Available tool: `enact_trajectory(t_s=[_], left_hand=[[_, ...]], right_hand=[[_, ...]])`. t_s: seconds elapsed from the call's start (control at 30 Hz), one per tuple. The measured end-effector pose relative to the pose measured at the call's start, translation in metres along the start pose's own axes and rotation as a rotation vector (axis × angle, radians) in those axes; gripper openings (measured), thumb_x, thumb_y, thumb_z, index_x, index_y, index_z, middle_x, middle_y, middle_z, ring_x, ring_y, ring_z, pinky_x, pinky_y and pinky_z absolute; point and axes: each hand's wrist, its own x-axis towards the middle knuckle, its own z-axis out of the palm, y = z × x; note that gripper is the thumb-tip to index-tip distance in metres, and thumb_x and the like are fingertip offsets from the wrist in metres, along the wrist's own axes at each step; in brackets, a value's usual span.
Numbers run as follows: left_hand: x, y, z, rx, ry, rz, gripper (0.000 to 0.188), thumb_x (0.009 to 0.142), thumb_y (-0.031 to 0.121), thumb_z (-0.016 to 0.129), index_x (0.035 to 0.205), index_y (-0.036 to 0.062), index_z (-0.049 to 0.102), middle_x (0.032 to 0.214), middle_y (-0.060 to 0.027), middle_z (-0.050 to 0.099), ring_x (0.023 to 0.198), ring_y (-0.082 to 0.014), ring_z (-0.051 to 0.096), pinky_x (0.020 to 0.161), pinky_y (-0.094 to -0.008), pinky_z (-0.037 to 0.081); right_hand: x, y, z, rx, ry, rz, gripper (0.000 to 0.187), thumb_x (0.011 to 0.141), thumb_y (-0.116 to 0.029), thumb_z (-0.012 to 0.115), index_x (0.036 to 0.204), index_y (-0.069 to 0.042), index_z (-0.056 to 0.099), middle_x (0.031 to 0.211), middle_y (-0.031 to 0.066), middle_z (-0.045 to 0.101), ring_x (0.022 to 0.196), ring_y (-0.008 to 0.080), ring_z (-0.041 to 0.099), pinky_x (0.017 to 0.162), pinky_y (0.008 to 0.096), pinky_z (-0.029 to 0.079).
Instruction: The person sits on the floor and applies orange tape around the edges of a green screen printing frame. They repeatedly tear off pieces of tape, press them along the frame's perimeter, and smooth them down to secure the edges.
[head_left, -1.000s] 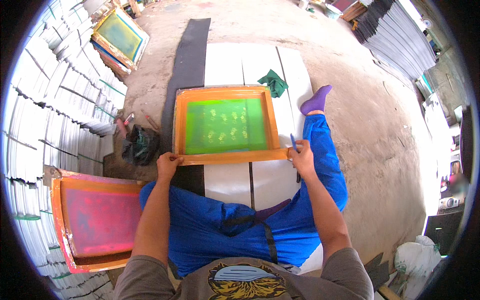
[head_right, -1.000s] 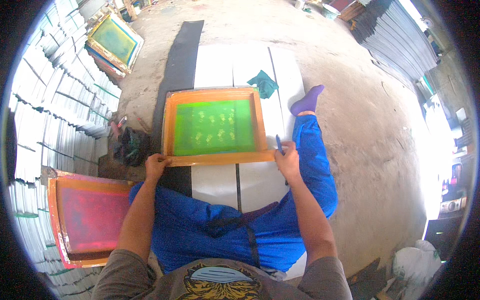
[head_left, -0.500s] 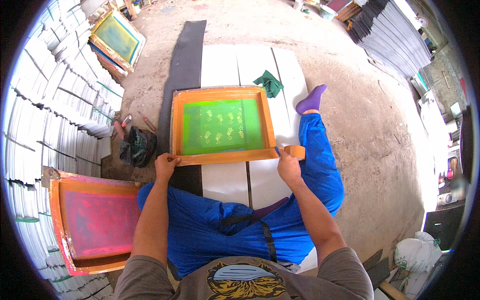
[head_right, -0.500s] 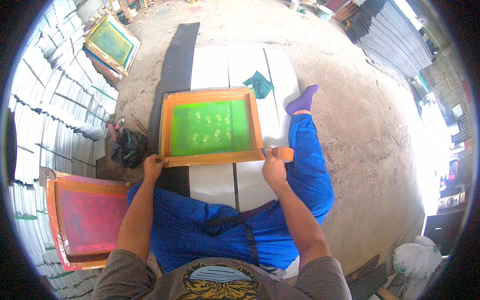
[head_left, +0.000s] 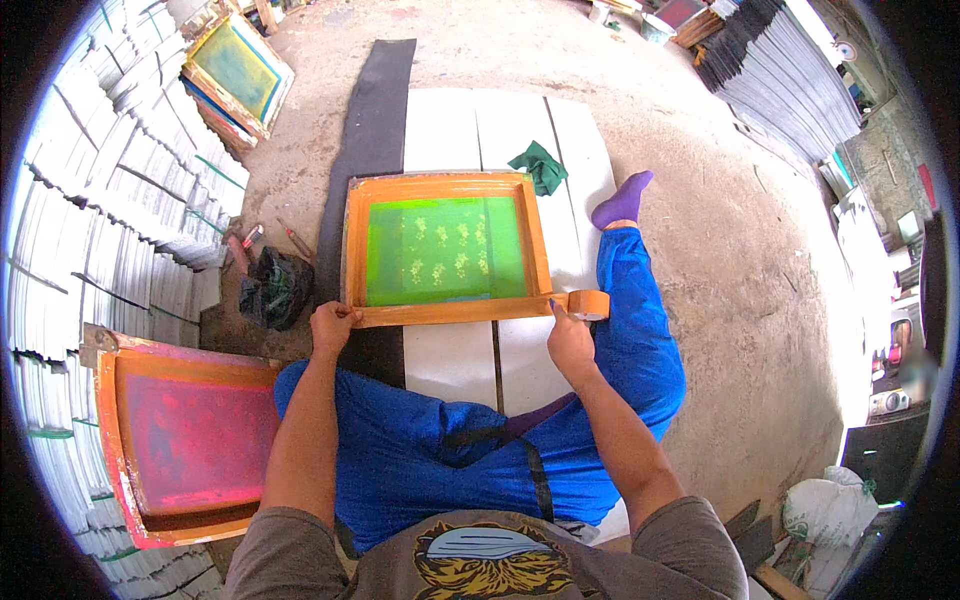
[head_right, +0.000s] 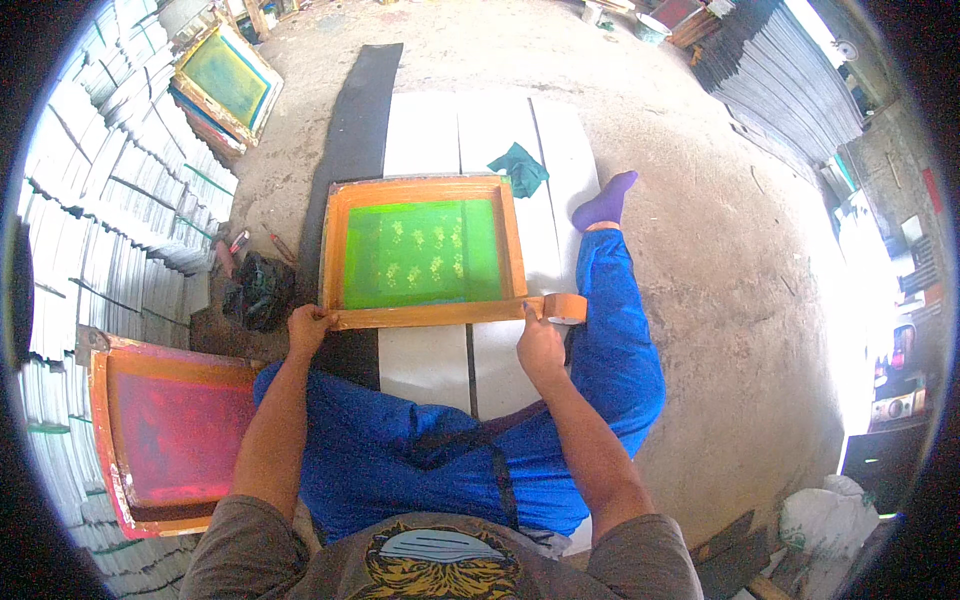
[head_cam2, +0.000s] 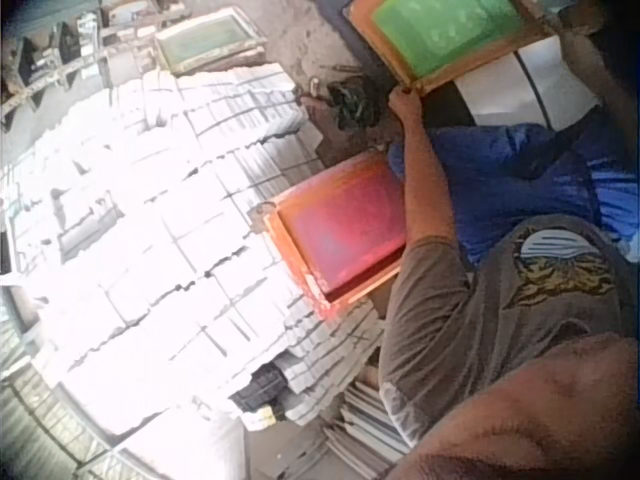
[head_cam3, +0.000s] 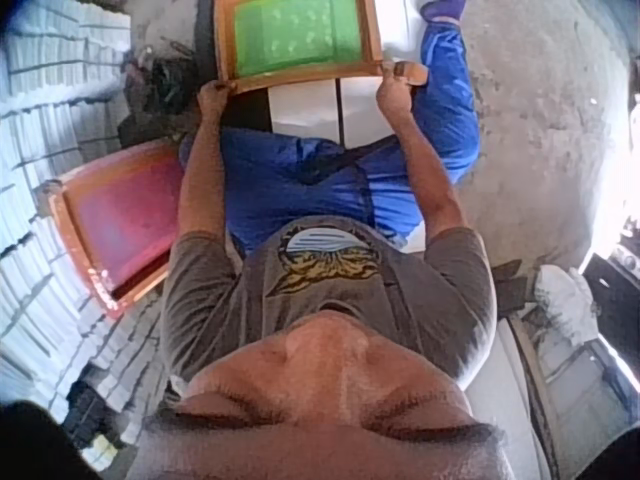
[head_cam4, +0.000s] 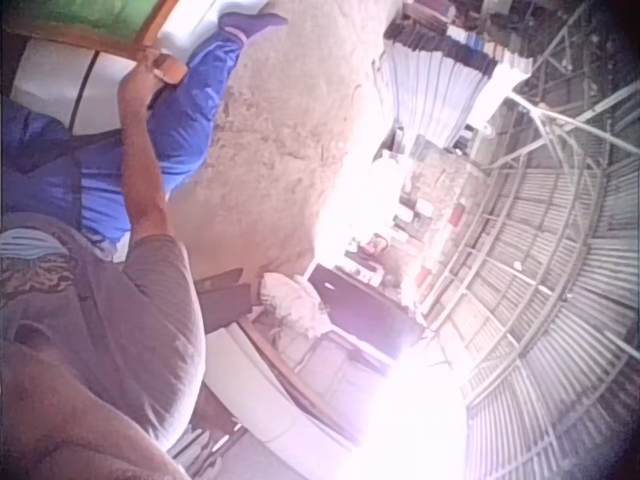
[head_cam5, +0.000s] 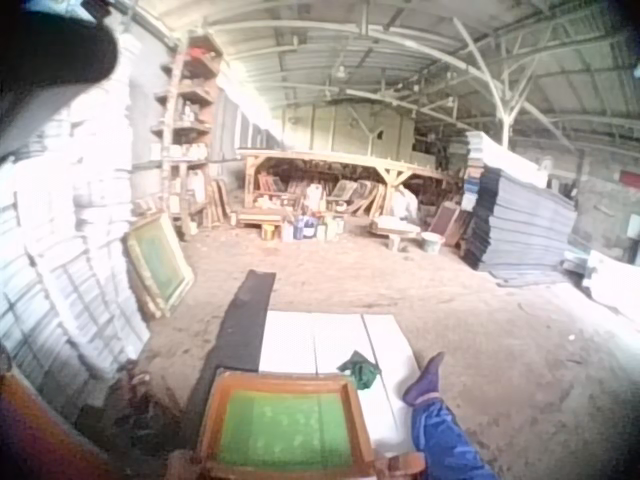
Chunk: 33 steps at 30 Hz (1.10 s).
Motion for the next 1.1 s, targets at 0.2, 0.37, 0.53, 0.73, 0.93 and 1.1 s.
enact_trajectory(t_s=[0.2,0.37,0.53,0.73,0.93,1.1], left_hand=[[0.006,-0.011,0.006,-0.018,0.019,0.031,0.03,0.073,0.023,0.09,0.089,0.0011,0.078,0.087,-0.018,0.075,0.082,-0.0306,0.075,0.078,-0.0408,0.057],[0.007,-0.009,0.009,-0.056,0.022,0.065,0.03,0.073,0.023,0.09,0.089,0.001,0.078,0.088,-0.0179,0.075,0.083,-0.0306,0.074,0.078,-0.0402,0.057],[0.004,-0.009,0.0,-0.076,0.006,0.041,0.029,0.075,0.023,0.089,0.089,0.0001,0.077,0.086,-0.0169,0.075,0.081,-0.0279,0.074,0.076,-0.0392,0.056],[0.009,-0.005,-0.003,-0.137,0.038,0.092,0.025,0.078,0.021,0.088,0.087,-0.0002,0.077,0.08,-0.0113,0.074,0.073,-0.021,0.07,0.071,-0.0355,0.055],[0.009,0.002,-0.023,-0.331,-0.033,0.187,0.018,0.082,0.012,0.084,0.084,-0.0017,0.073,0.077,-0.0043,0.071,0.071,-0.0124,0.064,0.069,-0.0299,0.053],[0.015,0.008,-0.034,-0.462,-0.07,0.214,0.015,0.084,0.008,0.082,0.084,-0.0017,0.071,0.077,-0.0024,0.069,0.071,-0.01,0.063,0.068,-0.0261,0.052]], right_hand=[[-0.027,-0.01,-0.018,-0.003,-0.175,0.133,0.058,0.091,-0.004,0.053,0.148,-0.013,0.049,0.103,0.026,0.07,0.092,0.0441,0.072,0.084,0.0551,0.057],[-0.039,0.02,-0.011,-0.019,-0.144,0.123,0.054,0.092,-0.013,0.059,0.145,-0.014,0.052,0.101,0.0243,0.072,0.093,0.0442,0.072,0.083,0.0547,0.057],[-0.008,0.007,-0.071,0.048,0.014,0.207,0.053,0.086,-0.035,0.074,0.134,-0.014,0.063,0.105,0.023,0.074,0.096,0.0423,0.072,0.085,0.0538,0.057],[0.064,0.061,-0.066,-0.017,-0.182,0.176,0.062,0.083,-0.056,0.073,0.129,-0.015,0.067,0.113,0.0185,0.074,0.108,0.0355,0.071,0.092,0.0485,0.057],[0.066,0.081,-0.075,0.003,-0.271,0.125,0.051,0.083,-0.055,0.074,0.105,-0.009,0.076,0.102,0.021,0.074,0.101,0.039,0.071,0.088,0.0505,0.056],[0.06,0.12,-0.102,0.176,-0.057,0.036,0.05,0.084,-0.05,0.075,0.102,-0.004,0.074,0.091,0.0227,0.073,0.091,0.0411,0.071,0.081,0.049,0.055]])
